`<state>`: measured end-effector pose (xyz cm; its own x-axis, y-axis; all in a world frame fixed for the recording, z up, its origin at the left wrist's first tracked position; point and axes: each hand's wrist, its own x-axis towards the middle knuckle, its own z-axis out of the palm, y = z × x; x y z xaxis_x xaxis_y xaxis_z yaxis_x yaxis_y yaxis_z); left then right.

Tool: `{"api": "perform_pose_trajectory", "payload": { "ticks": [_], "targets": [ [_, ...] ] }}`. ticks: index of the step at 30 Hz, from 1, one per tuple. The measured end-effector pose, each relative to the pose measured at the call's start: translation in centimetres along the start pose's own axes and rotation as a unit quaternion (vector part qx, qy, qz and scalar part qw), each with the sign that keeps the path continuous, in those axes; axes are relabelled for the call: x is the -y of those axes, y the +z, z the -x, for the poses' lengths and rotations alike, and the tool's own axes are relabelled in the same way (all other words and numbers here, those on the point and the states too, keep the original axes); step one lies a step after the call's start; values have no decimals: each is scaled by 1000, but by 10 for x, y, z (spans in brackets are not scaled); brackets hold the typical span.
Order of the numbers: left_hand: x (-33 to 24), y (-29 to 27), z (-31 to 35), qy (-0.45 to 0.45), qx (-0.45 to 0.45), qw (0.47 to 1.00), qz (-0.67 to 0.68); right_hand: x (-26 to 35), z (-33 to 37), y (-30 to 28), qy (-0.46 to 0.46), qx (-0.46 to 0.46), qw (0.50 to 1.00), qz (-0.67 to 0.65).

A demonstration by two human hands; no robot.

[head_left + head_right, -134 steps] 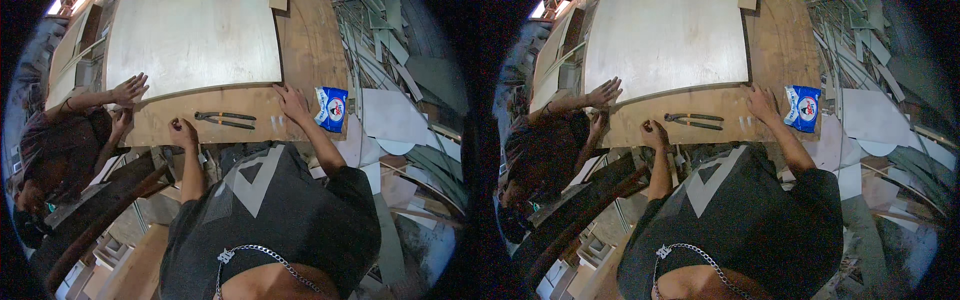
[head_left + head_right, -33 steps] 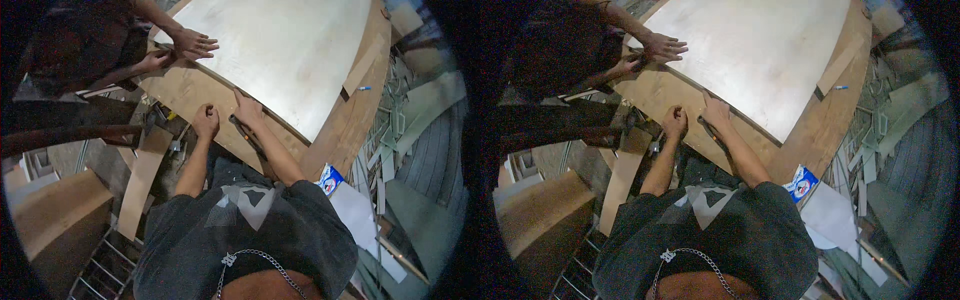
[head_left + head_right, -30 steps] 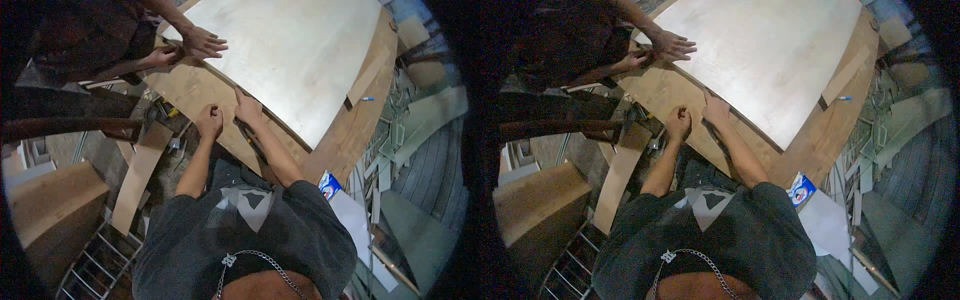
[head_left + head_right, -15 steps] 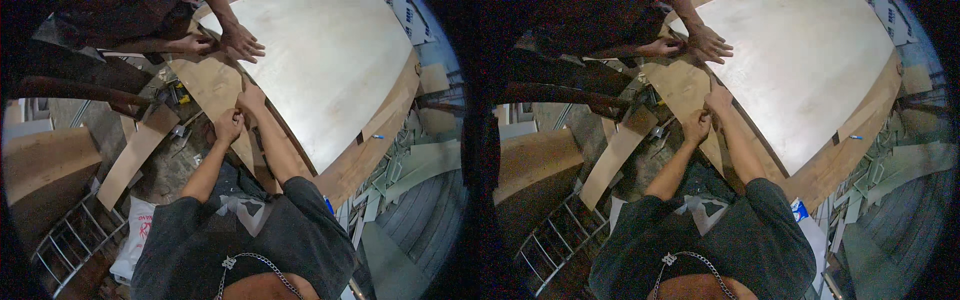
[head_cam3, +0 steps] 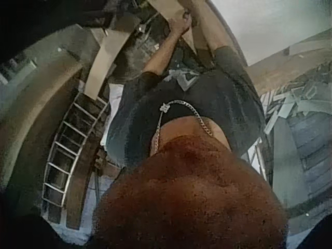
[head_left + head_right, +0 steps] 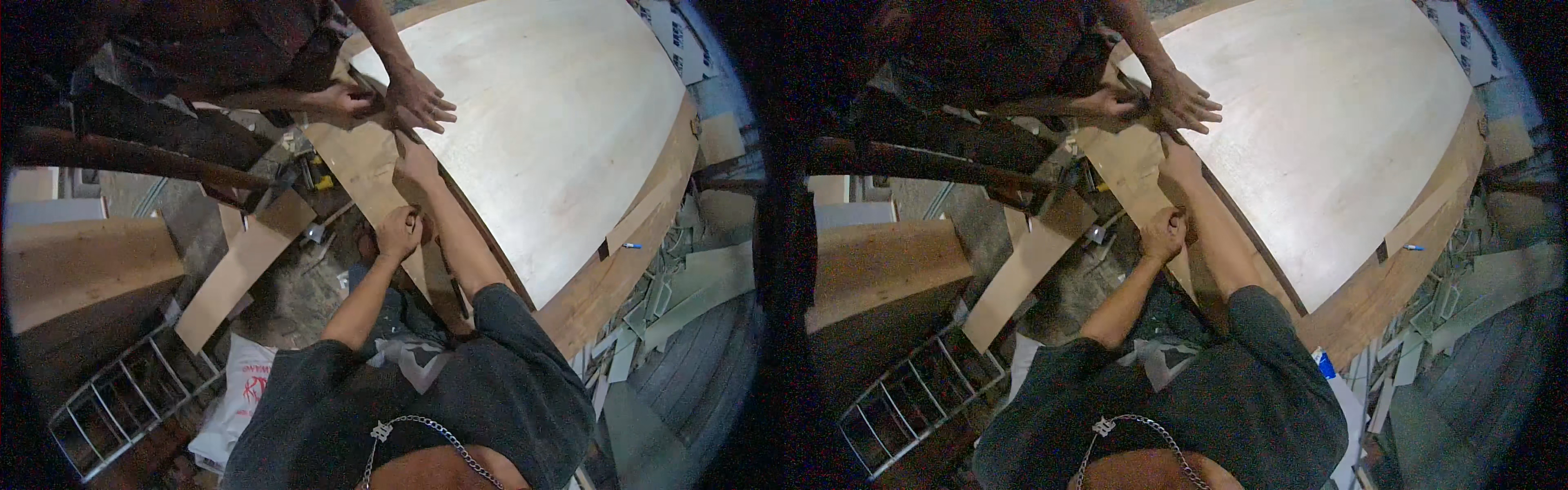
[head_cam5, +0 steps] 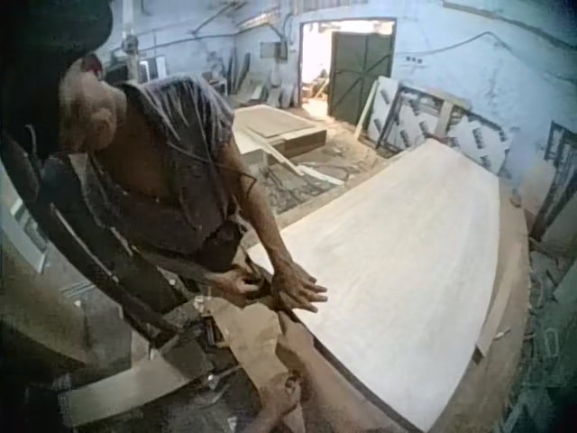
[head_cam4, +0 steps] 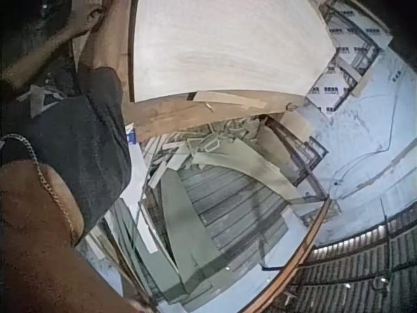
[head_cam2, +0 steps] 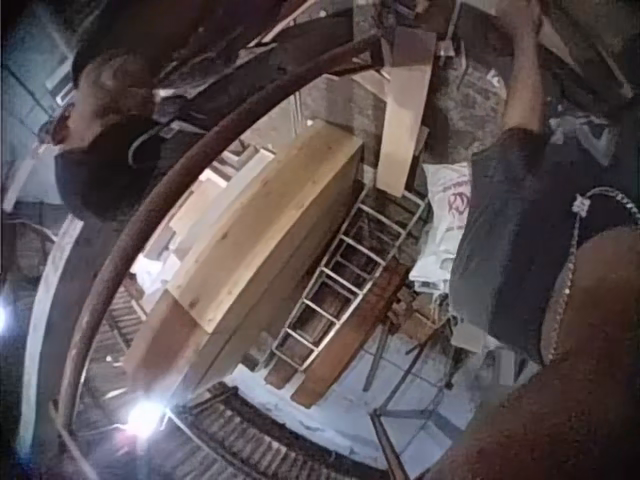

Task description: The person works on a large wooden panel by hand and using a nail gun while a colleague uses a sander on the same workpiece.

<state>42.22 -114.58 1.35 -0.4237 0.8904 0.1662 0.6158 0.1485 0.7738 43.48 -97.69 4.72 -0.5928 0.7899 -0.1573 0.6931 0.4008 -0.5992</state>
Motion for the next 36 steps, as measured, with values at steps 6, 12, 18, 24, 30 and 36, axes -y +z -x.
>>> {"api": "perform_pose_trajectory", "payload": {
  "ticks": [6, 12, 18, 24, 30, 36],
  "targets": [
    [6, 0, 6, -27, 13, 997, -68, -9, 51, 15, -84, -85, 990, -75],
    [-3, -2, 9, -17, -25, 999, -19, -45, 150, 26, 12, -181, 968, -173],
    [12, 7, 7, 19, -53, 996, -66, -52, 262, -14, 190, -203, 934, -225],
    [-3, 5, 4, 6, -14, 997, -77, -105, 351, -4, 222, -310, 920, -92],
    [-8, 7, 10, -9, 3, 999, -52, -125, 407, -7, 375, -293, 875, -93],
    [0, 8, 12, 20, -32, 994, -101, -140, 416, -4, 324, -312, 893, -28]
  ]
}}
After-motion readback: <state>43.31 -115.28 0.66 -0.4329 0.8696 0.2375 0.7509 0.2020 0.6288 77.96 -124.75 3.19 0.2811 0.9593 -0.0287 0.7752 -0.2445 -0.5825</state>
